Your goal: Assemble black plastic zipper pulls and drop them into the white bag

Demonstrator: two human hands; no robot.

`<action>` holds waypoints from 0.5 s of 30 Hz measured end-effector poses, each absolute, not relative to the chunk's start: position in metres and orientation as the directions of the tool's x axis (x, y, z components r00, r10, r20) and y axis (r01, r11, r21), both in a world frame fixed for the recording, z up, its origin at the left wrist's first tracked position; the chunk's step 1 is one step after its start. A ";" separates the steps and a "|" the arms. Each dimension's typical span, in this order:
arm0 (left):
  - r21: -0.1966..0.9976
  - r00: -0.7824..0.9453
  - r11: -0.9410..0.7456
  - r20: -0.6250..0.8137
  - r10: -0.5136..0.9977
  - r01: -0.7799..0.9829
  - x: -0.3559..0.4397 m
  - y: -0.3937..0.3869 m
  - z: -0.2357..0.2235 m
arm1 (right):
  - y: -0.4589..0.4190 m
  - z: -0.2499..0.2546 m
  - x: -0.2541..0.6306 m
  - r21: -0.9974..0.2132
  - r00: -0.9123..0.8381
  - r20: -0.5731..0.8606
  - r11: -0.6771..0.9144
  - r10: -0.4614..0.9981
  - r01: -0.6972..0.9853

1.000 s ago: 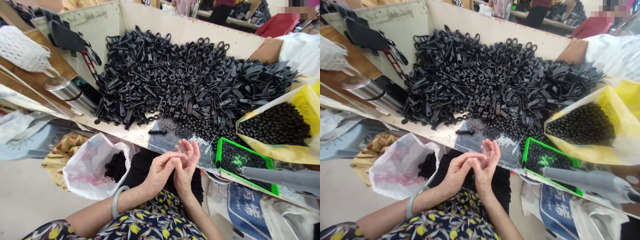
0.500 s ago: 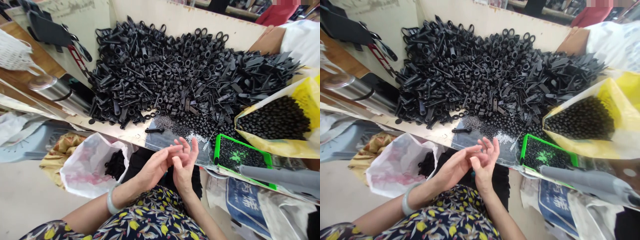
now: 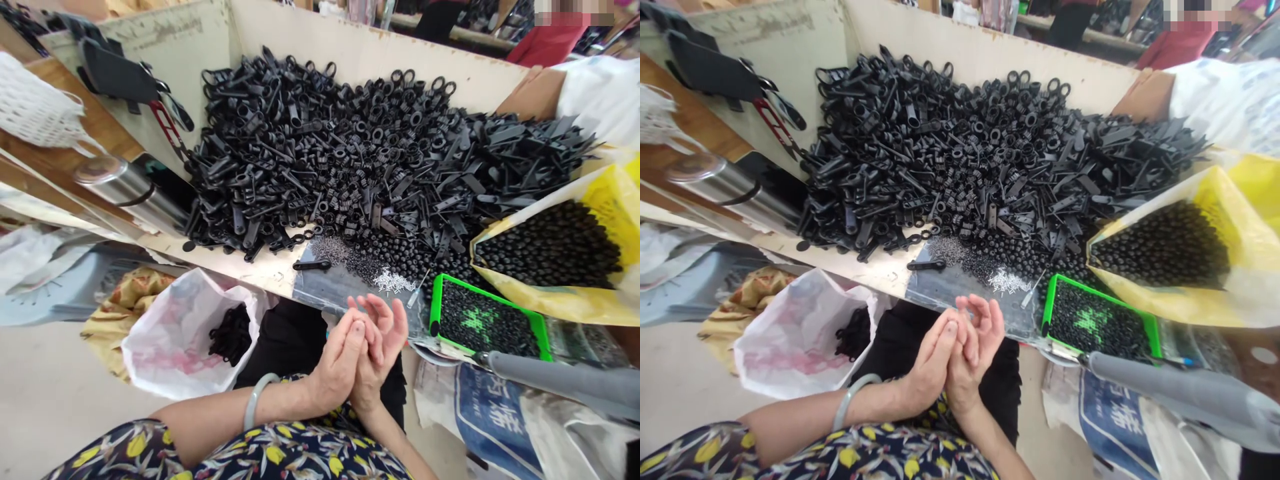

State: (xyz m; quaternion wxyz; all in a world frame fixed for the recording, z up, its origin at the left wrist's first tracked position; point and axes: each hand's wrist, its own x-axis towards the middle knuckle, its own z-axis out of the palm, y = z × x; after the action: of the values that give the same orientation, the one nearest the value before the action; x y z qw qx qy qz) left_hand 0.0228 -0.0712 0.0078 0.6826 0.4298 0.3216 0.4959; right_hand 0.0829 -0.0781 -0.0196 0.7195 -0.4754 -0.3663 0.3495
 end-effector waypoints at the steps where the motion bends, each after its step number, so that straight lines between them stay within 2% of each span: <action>1: 0.900 0.323 0.147 -0.007 0.946 -0.411 0.024 -0.071 0.010 | -0.077 -0.019 0.087 -0.940 0.502 0.226 0.323 0.835 -0.114; 6: 0.922 0.314 0.159 -0.043 0.948 -0.353 0.028 -0.069 0.013 | -0.072 -0.022 0.098 -0.943 0.504 0.298 0.333 0.811 0.022; 11: 0.870 0.368 0.228 -0.058 0.928 -0.438 0.033 -0.068 -0.001 | -0.075 -0.029 0.094 -0.930 0.523 0.319 0.368 0.790 0.012; 15: 0.829 0.408 0.272 -0.058 0.911 -0.490 0.030 -0.068 -0.010 | -0.068 -0.030 0.099 -0.954 0.513 0.263 0.300 0.817 0.010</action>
State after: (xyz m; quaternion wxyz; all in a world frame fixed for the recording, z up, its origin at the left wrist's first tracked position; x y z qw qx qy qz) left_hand 0.0297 -0.0678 -0.0103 0.7477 0.3806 0.2769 0.4683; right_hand 0.0985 -0.0681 -0.0295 0.6999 -0.5165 -0.4003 0.2883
